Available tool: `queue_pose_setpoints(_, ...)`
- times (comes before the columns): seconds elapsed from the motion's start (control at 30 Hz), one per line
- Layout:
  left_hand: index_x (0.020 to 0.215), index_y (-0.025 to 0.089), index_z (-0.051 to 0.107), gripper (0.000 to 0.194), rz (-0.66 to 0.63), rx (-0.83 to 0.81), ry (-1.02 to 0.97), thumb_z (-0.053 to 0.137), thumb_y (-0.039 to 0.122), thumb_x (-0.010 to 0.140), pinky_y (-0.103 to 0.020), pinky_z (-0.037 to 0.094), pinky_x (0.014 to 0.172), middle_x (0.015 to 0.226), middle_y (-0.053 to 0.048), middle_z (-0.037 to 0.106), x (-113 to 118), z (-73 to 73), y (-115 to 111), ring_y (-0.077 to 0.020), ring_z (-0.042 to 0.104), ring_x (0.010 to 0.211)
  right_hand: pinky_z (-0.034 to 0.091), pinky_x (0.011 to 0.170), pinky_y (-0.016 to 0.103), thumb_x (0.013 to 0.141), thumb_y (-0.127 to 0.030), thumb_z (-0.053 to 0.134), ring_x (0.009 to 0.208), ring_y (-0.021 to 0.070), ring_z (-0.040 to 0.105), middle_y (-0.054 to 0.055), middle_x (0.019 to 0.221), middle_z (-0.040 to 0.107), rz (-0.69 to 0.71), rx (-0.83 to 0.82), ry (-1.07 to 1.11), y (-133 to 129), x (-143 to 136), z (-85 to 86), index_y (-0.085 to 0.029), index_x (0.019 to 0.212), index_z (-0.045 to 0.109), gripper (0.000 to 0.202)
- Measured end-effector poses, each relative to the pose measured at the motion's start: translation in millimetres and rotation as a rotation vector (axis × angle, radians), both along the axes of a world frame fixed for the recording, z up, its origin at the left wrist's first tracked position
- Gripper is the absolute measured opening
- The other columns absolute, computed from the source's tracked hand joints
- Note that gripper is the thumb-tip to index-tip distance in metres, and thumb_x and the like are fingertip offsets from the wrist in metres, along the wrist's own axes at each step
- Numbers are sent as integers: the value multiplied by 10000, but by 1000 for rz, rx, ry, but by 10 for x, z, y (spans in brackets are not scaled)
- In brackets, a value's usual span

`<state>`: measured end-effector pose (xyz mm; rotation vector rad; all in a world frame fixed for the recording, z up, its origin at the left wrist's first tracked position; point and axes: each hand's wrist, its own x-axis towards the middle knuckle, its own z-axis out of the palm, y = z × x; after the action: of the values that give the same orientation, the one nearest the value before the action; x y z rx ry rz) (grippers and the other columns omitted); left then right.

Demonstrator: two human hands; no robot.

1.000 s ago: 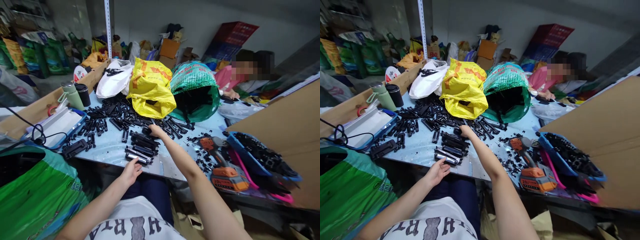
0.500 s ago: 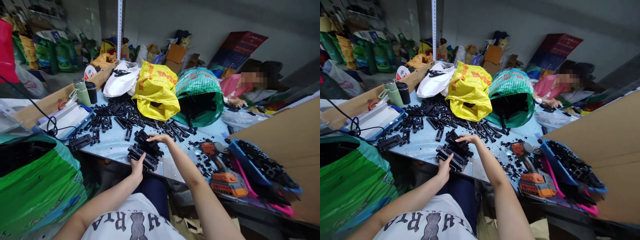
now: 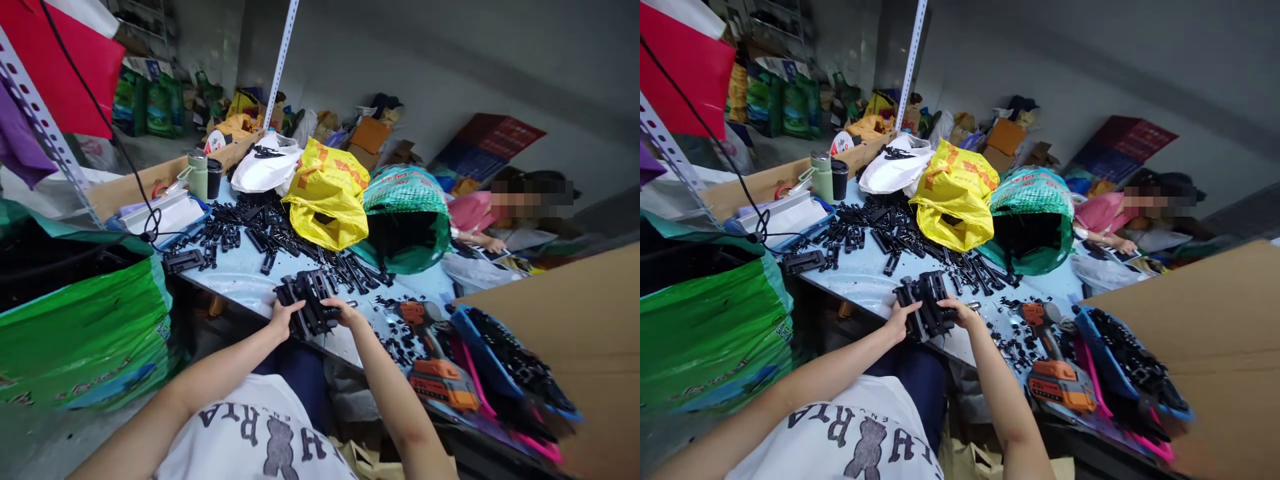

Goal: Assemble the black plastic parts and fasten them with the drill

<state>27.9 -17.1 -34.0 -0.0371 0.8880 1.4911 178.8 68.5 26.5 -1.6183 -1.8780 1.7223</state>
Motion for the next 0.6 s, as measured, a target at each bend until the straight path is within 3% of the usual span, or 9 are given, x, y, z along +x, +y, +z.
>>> queue_pose_setpoints(0.13, 909, 156, 598, 494, 41, 84, 99, 844, 175, 480, -361, 505, 810, 868, -73, 678, -67, 136, 73, -209, 646, 804, 523, 778, 363, 551, -349, 606, 949, 258, 623, 37, 1071, 628, 49, -15, 218, -69, -295, 236, -294, 1261, 408, 739)
queue_pose_setpoints(0.23, 919, 167, 626, 509, 131, 189, 201, 849, 169, 462, -347, 488, 849, 920, -75, 684, -415, 460, 159, -207, 636, 845, 521, 773, 330, 533, -327, 619, 961, 236, 609, 28, 1082, 612, 90, 138, 325, -59, -653, 573, -292, 1282, 369, 790)
queue_pose_setpoints(0.3, 921, 168, 636, 499, 192, 308, 369, 842, 163, 466, -337, 474, 877, 950, -70, 684, -838, 799, 178, -200, 624, 880, 519, 757, 313, 540, -342, 609, 966, 231, 596, 40, 1093, 602, 168, 274, 377, -38, -1011, 835, -264, 1258, 405, 750)
queue_pose_setpoints(0.4, 890, 158, 641, 477, 288, 387, 591, 835, 175, 454, -355, 487, 857, 895, -49, 690, -1691, 1366, 17, -200, 626, 857, 515, 722, 292, 579, -365, 575, 953, 223, 587, 56, 1098, 596, 310, 388, 509, -61, -1782, 1175, -228, 1199, 466, 645)
queue_pose_setpoints(0.5, 874, 139, 641, 419, 296, 343, 708, 809, 205, 495, -420, 508, 812, 833, -50, 687, -2582, 1807, -431, -223, 644, 802, 511, 700, 282, 620, -369, 548, 890, 203, 597, 42, 1038, 617, 448, 337, 660, -255, -2760, 1350, -214, 1161, 480, 566)
queue_pose_setpoints(0.57, 826, 107, 637, 320, 328, 180, 746, 776, 229, 565, -470, 507, 795, 810, -82, 683, -3060, 1959, -829, -254, 648, 814, 510, 697, 279, 647, -363, 542, 829, 185, 605, 21, 958, 638, 539, 215, 742, -498, -3424, 1364, -204, 1129, 486, 511)
queue_pose_setpoints(0.6, 821, 100, 630, 274, 410, 97, 765, 750, 221, 607, -487, 497, 808, 828, -89, 680, -3247, 1989, -1032, -261, 645, 854, 510, 697, 278, 667, -360, 540, 801, 177, 609, 11, 915, 646, 582, 130, 767, -643, -3732, 1342, -201, 1111, 492, 474)
